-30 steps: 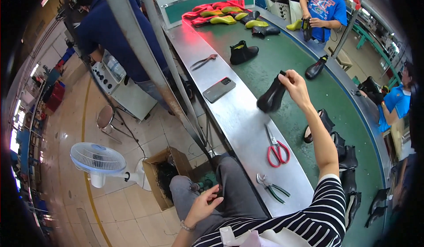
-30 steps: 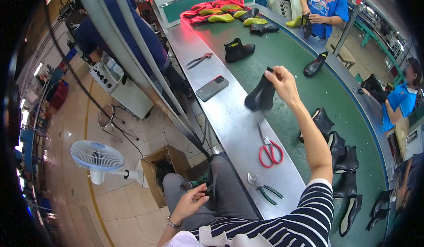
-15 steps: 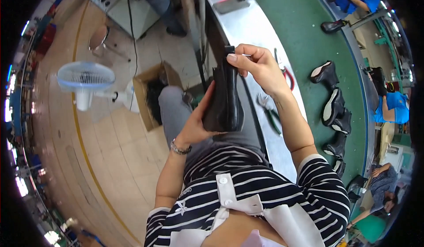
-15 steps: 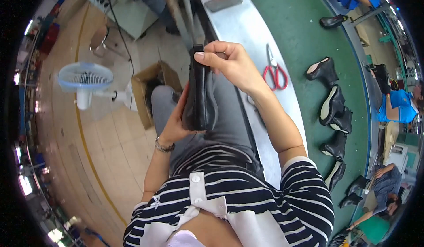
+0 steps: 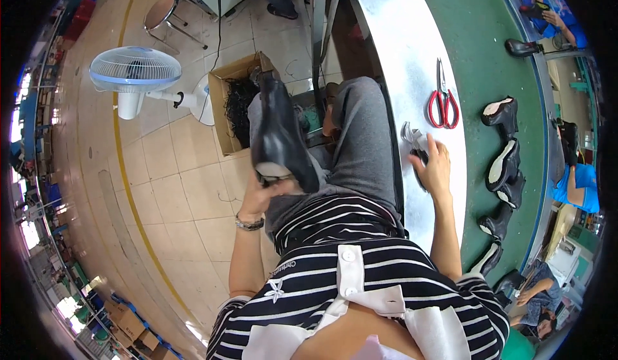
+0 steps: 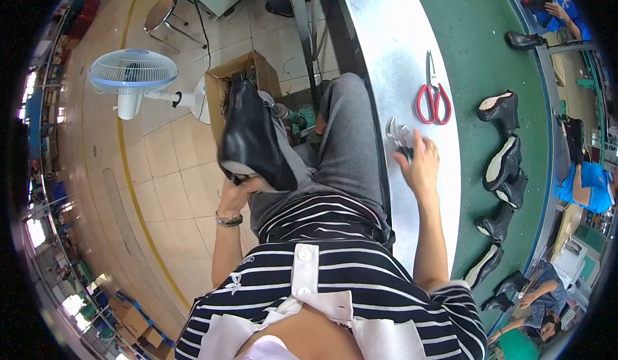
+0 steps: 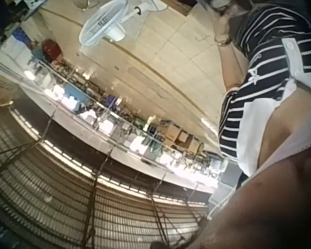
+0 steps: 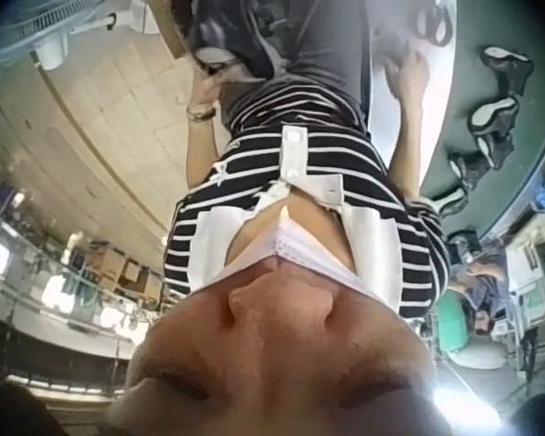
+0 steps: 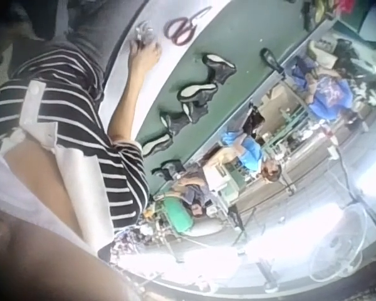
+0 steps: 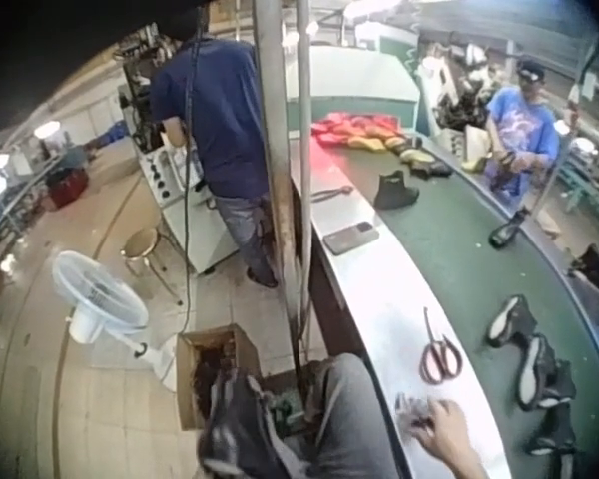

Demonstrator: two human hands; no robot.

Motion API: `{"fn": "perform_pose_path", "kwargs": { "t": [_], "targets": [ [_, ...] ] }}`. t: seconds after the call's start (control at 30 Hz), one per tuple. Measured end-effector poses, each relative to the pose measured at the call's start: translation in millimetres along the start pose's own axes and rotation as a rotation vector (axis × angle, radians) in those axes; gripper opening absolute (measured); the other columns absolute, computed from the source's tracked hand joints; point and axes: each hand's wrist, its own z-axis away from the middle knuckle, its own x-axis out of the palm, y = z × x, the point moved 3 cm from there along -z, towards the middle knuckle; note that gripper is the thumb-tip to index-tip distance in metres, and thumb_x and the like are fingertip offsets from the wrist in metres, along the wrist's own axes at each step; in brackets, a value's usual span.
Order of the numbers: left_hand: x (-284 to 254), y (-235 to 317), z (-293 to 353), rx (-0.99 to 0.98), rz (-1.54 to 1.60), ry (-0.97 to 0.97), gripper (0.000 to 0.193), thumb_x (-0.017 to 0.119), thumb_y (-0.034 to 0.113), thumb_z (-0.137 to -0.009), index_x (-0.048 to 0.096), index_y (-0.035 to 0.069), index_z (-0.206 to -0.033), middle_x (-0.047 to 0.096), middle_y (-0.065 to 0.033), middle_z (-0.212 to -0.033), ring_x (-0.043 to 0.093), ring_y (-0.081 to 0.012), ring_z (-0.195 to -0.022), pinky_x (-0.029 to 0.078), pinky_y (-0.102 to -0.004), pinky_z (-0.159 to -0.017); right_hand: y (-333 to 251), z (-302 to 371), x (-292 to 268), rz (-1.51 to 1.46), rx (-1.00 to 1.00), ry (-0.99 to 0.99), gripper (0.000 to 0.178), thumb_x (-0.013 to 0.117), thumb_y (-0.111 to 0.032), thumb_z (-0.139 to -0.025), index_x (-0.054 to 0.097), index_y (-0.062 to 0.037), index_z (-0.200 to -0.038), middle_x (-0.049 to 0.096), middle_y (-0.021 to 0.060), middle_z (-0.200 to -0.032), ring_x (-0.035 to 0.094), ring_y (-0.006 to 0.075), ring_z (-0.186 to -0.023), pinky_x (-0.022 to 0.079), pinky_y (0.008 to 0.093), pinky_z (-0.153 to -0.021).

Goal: The person is using pliers and scissors to manufacture a shoe.

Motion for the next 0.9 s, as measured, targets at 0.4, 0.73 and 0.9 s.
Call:
{"fn": "perform_pose_path", "kwargs": {
  "t": [0.4,0.73,0.9],
  "targets": [
    [41,45,-34,-0.125,-0.128,0.084,0.058,0.071,0.033,-0.087,0.049,0.003,-0.131,0.061,-0.0067,-0.114,0.058,-0.0139,-0.100,0.047,-0.0295,-0.086,-39,10,-14,-0.961,0.329,-0.267,0.031,0.053,-0.025,-0.097,0.057,-0.0024,-0.118,0.055,0.0010,-0.084,0.051,0.0099,-0.079,0.042,0.0256,-0.072],
    [46,54,-64,0.309,-0.665,0.200,0.077,0.067,0.031,-0.089,0.028,-0.003,-0.146,0.043,-0.0189,-0.142,0.042,-0.0248,-0.131,0.033,-0.0337,-0.108,-192,-49,-84,-1.187,0.033,-0.913,0.068,0.049,-0.013,-0.097,0.012,-0.0085,-0.153,0.067,0.0173,-0.108,0.064,0.0228,-0.102,0.047,0.0318,-0.085],
    [53,72,-94,0.398,-0.243,0.158,0.059,0.063,0.016,-0.089,0.041,-0.002,-0.141,0.047,-0.0171,-0.139,0.046,-0.0205,-0.127,0.034,-0.0294,-0.105,-219,-78,-84,-1.325,0.227,-1.213,0.071,0.047,-0.019,-0.101,-0.001,-0.0131,-0.154,0.063,0.0184,-0.118,0.061,0.0253,-0.110,0.046,0.0370,-0.094]
  ]
}}
